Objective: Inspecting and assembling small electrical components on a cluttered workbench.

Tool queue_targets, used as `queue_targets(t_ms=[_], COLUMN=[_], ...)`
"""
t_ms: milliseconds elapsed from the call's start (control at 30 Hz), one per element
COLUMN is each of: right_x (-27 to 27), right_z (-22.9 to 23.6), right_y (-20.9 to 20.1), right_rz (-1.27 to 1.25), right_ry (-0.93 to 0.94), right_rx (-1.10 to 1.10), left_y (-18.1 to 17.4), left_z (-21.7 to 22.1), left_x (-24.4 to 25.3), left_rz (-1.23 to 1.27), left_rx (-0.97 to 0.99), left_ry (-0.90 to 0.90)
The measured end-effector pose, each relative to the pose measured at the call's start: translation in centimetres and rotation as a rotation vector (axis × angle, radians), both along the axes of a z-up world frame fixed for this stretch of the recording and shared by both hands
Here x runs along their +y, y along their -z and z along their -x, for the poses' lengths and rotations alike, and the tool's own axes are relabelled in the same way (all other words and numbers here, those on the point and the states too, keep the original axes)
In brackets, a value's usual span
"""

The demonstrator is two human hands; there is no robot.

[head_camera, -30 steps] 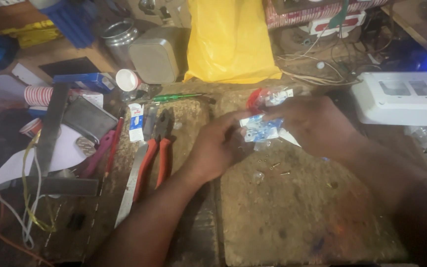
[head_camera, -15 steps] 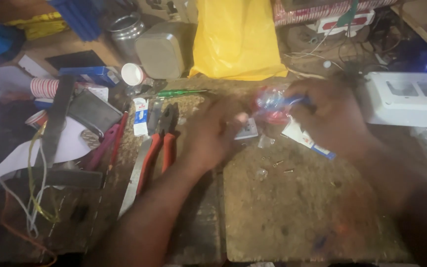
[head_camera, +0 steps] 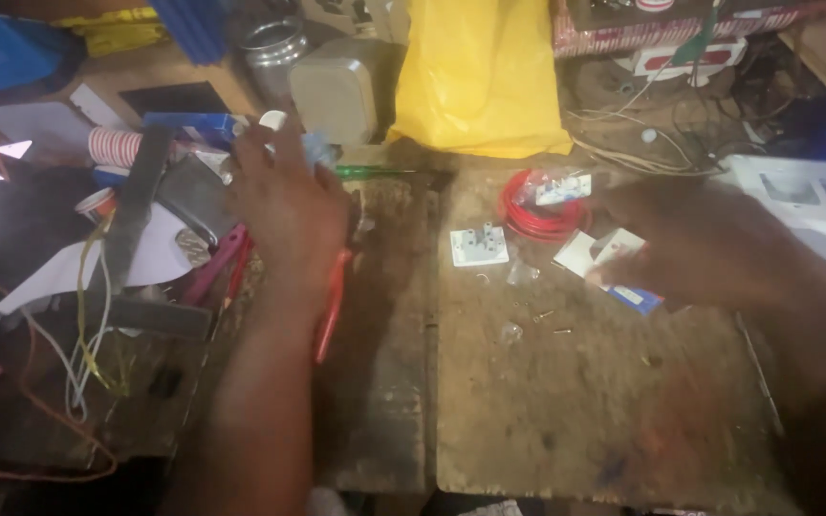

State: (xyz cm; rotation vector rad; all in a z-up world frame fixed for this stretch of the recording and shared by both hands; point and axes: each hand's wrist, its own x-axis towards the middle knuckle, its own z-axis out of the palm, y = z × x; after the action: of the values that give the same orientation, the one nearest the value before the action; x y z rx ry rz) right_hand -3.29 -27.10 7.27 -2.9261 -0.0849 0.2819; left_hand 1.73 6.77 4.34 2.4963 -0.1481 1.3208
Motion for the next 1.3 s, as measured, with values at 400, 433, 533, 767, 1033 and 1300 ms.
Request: queue_targets(t_ms=[400, 433, 533, 767, 1033, 1300], right_x=[0.1, 0.8, 2.4, 4.0, 2.9, 4.0], right_z=[-0.2, -0.2, -0.1, 0.0, -0.5, 0.5], right_y=[1.3, 1.9, 3.5, 5.3, 4.7, 4.5], right_rz=[-0.349, -0.349, -0.683, -1.403, -1.447, -1.395], right_ry=[0.074, 0.073, -0.062, -0.199, -0.135, -0.167], right_rx=[-0.385, -0.388, -0.575, -0.250, -0.066, -0.450], left_y=[2.4, 2.1, 1.6, 2.0, 1.8, 2.3], left_z=[3.7, 4.2, 5.7, 7.3, 6.4, 6.1], left_x=[-6.8, -7.4, -9.1, -10.2, -9.6, -10.8], left_rz=[-0.063, -0.064, 0.273, 0.337, 0.583, 0.803], left_rx=[0.209, 0.206, 0.527, 0.601, 0.729, 0.660], left_ry=[0.659, 0.658, 1.153, 0.878, 1.063, 0.781])
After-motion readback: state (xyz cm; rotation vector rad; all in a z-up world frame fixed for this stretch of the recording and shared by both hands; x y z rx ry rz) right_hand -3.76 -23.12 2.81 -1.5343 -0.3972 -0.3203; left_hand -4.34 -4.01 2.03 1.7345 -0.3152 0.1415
